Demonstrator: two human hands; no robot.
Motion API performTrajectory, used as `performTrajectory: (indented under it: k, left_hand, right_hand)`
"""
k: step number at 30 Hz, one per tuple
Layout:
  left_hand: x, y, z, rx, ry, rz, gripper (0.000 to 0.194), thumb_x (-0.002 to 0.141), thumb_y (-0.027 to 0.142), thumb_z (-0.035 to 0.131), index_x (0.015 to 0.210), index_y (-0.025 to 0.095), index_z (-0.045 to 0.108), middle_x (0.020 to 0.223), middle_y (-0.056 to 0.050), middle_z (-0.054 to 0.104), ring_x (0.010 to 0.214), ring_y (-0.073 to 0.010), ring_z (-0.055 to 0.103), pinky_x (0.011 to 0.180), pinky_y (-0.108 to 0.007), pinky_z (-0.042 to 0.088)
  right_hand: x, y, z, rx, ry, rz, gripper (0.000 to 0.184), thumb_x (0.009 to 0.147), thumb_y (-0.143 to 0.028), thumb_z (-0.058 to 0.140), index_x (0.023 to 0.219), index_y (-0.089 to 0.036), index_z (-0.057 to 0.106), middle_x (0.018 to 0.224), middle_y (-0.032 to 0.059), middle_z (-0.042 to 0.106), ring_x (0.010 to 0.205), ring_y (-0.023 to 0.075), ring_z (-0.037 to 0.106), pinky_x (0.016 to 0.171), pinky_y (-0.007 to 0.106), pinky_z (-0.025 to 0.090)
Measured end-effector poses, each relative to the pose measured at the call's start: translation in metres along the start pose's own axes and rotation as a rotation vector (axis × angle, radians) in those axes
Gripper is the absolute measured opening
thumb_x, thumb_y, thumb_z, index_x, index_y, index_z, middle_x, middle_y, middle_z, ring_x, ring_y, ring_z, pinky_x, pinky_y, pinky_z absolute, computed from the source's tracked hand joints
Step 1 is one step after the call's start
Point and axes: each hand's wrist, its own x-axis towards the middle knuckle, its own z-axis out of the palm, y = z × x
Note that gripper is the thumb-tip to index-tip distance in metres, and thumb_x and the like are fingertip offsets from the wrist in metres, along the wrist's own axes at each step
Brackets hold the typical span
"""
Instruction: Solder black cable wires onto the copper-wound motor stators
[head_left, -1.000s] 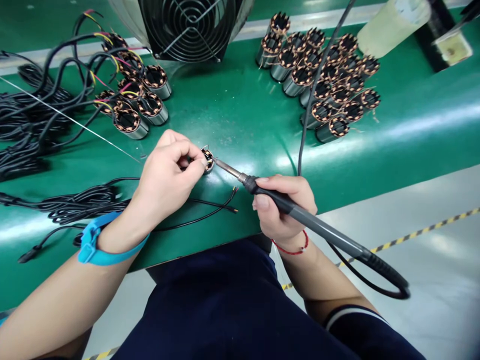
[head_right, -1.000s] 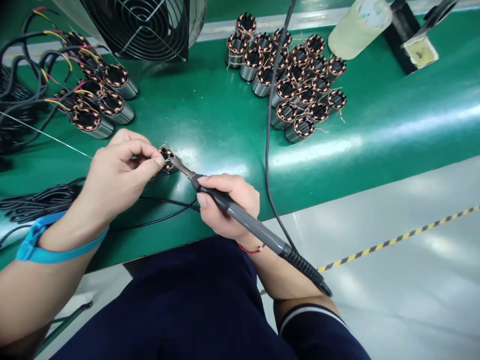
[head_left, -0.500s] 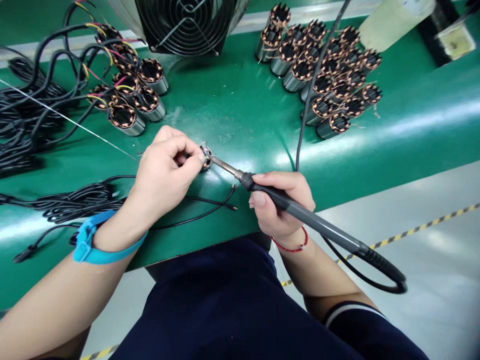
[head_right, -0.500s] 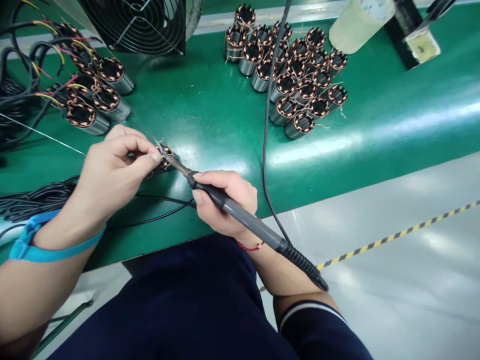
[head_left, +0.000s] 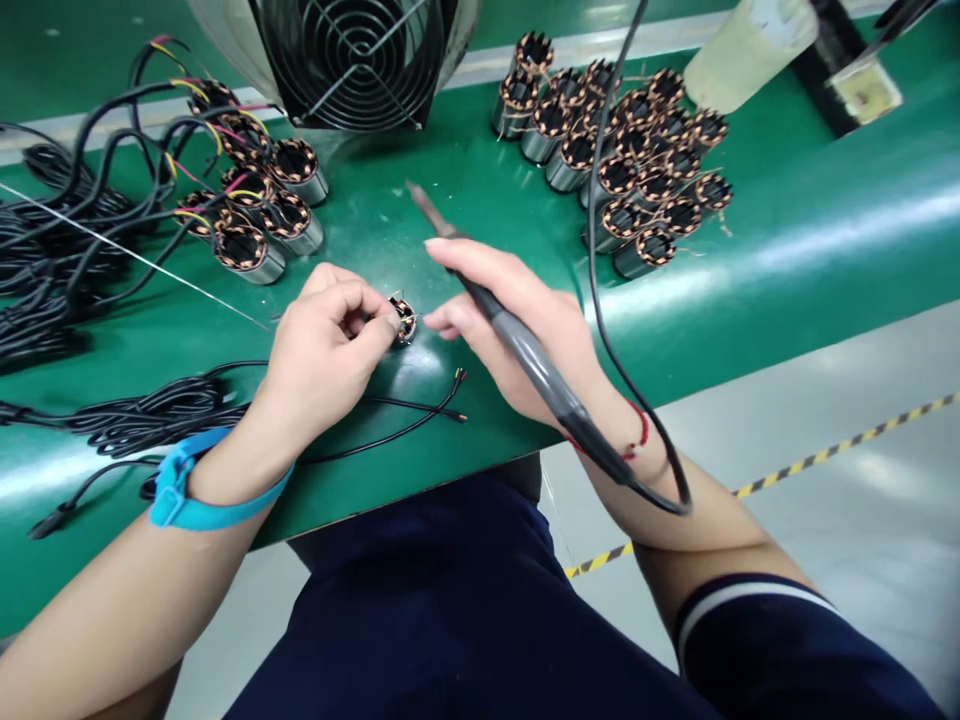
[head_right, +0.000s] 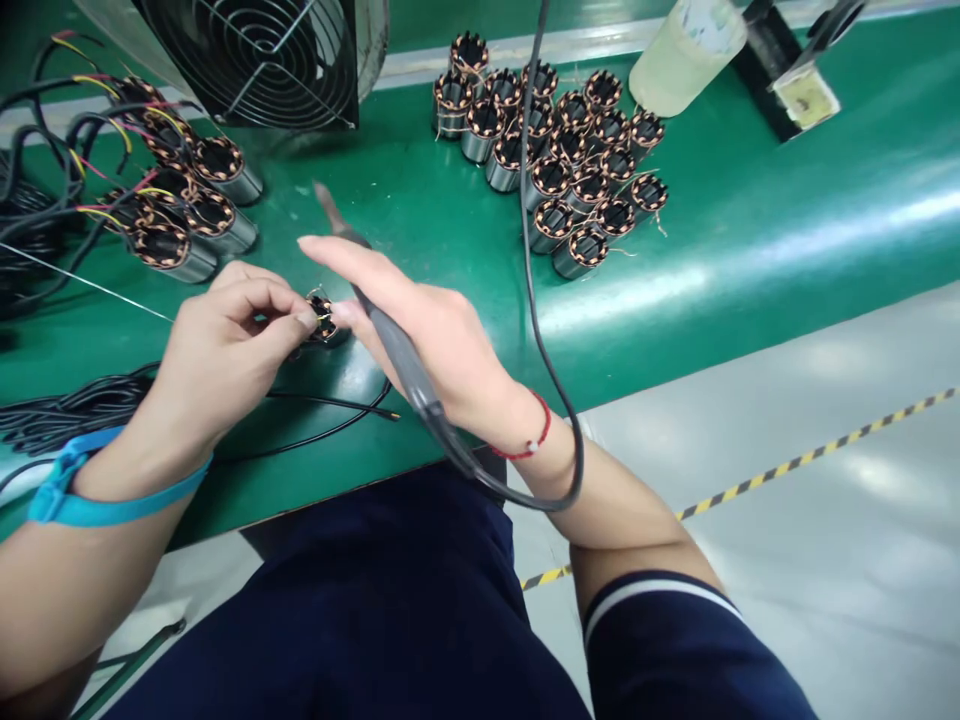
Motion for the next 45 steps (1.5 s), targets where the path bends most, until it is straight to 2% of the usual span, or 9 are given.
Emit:
performTrajectory:
  k: [3,6,9,16,20,25,29,38,45]
  left_hand:
    - [0.000,0.001,0.000,-0.004,0.013,-0.022,0.011,0.079,0.018,0.063,0.068,0.019,0.064,0.077,-0.001,0.052,0.076,-0.0144,0.051,0.068,-0.031,0.041]
    - [0.000,0.001,0.001,-0.013,0.020,-0.042,0.010,0.079,0.017,0.064,0.069,0.019,0.064,0.079,-0.001,0.052,0.075,-0.0145,0.051,0.065,-0.031,0.041]
    - [0.000,0.000,0.002,-0.020,0.015,-0.032,0.010,0.079,0.017,0.063,0.069,0.019,0.064,0.079,-0.001,0.053,0.075,-0.0148,0.052,0.065,-0.031,0.041]
    - [0.000,-0.001,0.001,-0.026,0.016,-0.042,0.008,0.078,0.017,0.063,0.070,0.019,0.065,0.079,-0.001,0.054,0.075,-0.0142,0.052,0.065,-0.029,0.041]
    - [0.000,-0.001,0.000,-0.059,0.031,-0.040,0.011,0.079,0.018,0.063,0.068,0.019,0.064,0.076,0.000,0.054,0.074,-0.0139,0.052,0.066,-0.029,0.042]
    - [0.001,-0.003,-0.001,-0.109,0.024,-0.049,0.012,0.079,0.021,0.063,0.068,0.019,0.063,0.073,0.001,0.053,0.072,-0.0129,0.052,0.065,-0.028,0.041]
    - [0.000,-0.004,-0.003,-0.130,0.028,-0.008,0.010,0.081,0.022,0.062,0.072,0.020,0.062,0.076,0.001,0.054,0.073,-0.0130,0.052,0.066,-0.028,0.042]
    - [0.001,-0.001,-0.016,0.042,-0.055,0.221,0.008,0.084,0.023,0.061,0.078,0.023,0.068,0.093,-0.002,0.065,0.090,-0.0171,0.060,0.081,-0.032,0.049]
    - [0.003,-0.005,-0.019,0.140,-0.083,0.304,0.006,0.080,0.020,0.059,0.080,0.021,0.065,0.092,-0.003,0.063,0.090,-0.0191,0.060,0.081,-0.034,0.048]
  right_hand:
    - [0.020,0.004,-0.007,-0.033,-0.173,-0.032,0.036,0.092,-0.017,0.047,0.128,-0.016,0.049,0.116,0.0048,0.065,0.095,0.0139,0.066,0.091,0.029,0.052]
    - [0.028,0.013,-0.001,-0.006,-0.231,-0.061,0.054,0.080,-0.011,0.053,0.133,-0.010,0.042,0.105,0.0044,0.062,0.098,0.0163,0.061,0.092,0.033,0.050]
    - [0.026,0.021,0.011,0.043,-0.189,-0.069,0.058,0.075,-0.007,0.052,0.132,-0.009,0.040,0.100,0.0030,0.059,0.095,0.0146,0.060,0.090,0.032,0.050]
    - [0.021,0.027,0.024,0.050,-0.111,-0.097,0.044,0.084,-0.013,0.047,0.128,-0.013,0.046,0.095,0.0010,0.061,0.086,0.0132,0.061,0.086,0.031,0.051]
    - [0.019,0.026,0.021,-0.075,-0.024,-0.182,0.046,0.083,-0.018,0.051,0.128,-0.016,0.044,0.093,0.0000,0.062,0.088,0.0159,0.059,0.090,0.035,0.048]
    - [0.013,0.023,0.023,-0.249,-0.093,-0.322,0.047,0.086,-0.022,0.051,0.132,-0.019,0.043,0.096,0.0014,0.063,0.088,0.0193,0.054,0.081,0.036,0.044]
    - [0.013,0.021,0.026,-0.287,-0.089,-0.268,0.041,0.092,-0.022,0.047,0.132,-0.023,0.043,0.100,0.0005,0.066,0.091,0.0194,0.054,0.082,0.036,0.043]
    - [0.021,0.019,0.031,0.019,0.030,-0.070,0.041,0.088,-0.027,0.051,0.128,-0.021,0.042,0.109,0.0032,0.064,0.102,0.0174,0.063,0.104,0.039,0.045]
    - [0.021,0.020,0.030,0.076,-0.032,-0.124,0.041,0.087,-0.024,0.051,0.127,-0.021,0.045,0.109,0.0046,0.064,0.096,0.0174,0.064,0.098,0.037,0.050]
